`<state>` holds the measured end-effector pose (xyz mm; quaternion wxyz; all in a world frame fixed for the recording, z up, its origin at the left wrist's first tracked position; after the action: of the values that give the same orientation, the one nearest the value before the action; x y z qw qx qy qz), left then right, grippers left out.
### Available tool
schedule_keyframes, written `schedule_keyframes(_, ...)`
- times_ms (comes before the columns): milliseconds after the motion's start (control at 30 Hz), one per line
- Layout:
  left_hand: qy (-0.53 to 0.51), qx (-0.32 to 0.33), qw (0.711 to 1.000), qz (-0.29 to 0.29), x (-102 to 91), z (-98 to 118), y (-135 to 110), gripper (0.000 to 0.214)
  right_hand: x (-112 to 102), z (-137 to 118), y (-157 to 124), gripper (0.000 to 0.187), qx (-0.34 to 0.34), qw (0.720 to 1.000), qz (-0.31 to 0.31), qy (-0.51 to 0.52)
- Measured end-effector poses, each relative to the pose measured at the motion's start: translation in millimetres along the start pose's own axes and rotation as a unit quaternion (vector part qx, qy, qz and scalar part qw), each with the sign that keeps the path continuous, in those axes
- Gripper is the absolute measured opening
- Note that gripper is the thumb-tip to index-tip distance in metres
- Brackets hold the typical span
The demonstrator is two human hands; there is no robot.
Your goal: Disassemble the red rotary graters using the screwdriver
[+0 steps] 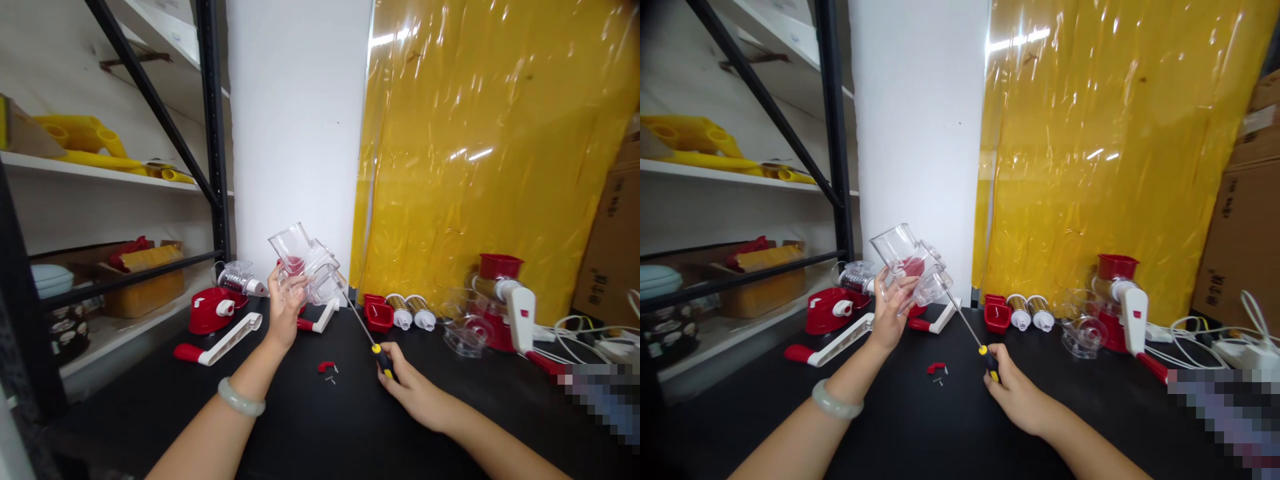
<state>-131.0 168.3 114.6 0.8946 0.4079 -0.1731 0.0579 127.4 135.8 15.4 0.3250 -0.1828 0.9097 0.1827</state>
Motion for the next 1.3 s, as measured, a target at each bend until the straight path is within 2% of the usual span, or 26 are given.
schedule_keyframes(100,0.002,-0.014,1.000,-0.004,-0.9,3.7,5.9,0.073,-1.5,-10.9,-7.5,0.044,-0.013,0.999,-0.043,0.017)
schedule_keyframes(267,0.019,-0.036,0.997,-0.064,10.9,19.3,36.3,0.072,1.7,-20.8,2.4,0.042,-0.008,0.997,-0.012,0.069)
schedule_keyframes(433,0.050,-0.012,0.987,-0.153,47.6,28.0,74.3,0.079,15.8,-19.0,36.9,0.047,-0.018,0.995,0.035,0.097)
schedule_keyframes(533,0.055,-0.015,0.979,-0.196,71.3,22.1,86.4,0.077,17.1,-16.3,52.7,0.047,-0.012,0.994,0.080,0.078)
schedule_keyframes(633,0.064,0.000,0.973,-0.221,83.8,16.4,92.5,0.074,14.2,-16.0,55.0,0.041,-0.029,0.994,0.087,0.066)
schedule_keyframes(767,0.072,0.012,0.970,-0.232,84.3,12.9,96.7,0.070,10.4,-8.9,49.3,0.051,-0.054,0.995,0.041,0.068)
schedule_keyframes(833,0.079,0.018,0.968,-0.236,83.7,13.9,97.0,0.072,10.1,-2.0,51.1,0.047,-0.043,0.996,0.031,0.073)
schedule_keyframes(967,0.080,0.020,0.969,-0.234,85.2,17.7,95.9,0.075,9.6,6.2,59.6,0.039,0.000,0.995,0.070,0.065)
schedule_keyframes(1067,0.078,0.017,0.971,-0.226,85.3,19.2,95.6,0.074,7.1,2.8,58.4,0.053,-0.009,0.993,0.102,0.053)
schedule_keyframes(1200,0.084,0.030,0.971,-0.224,82.6,20.8,96.6,0.072,11.7,-0.4,56.8,0.069,-0.045,0.986,0.053,0.149)
schedule_keyframes(1300,0.092,0.032,0.968,-0.232,81.1,20.0,97.3,0.073,14.3,5.4,62.3,0.071,-0.013,0.979,0.060,0.192)
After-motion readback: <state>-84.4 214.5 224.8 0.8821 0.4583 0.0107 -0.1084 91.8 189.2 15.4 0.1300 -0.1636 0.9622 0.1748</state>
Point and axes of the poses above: each hand's wrist, its own y-axis towards the middle knuckle, its own x-axis out of the palm, z = x × y, the point moved 5 cm from there along y, towards the middle knuckle, and after that the axes turned 1 degree about x, right-handed, at the moved point
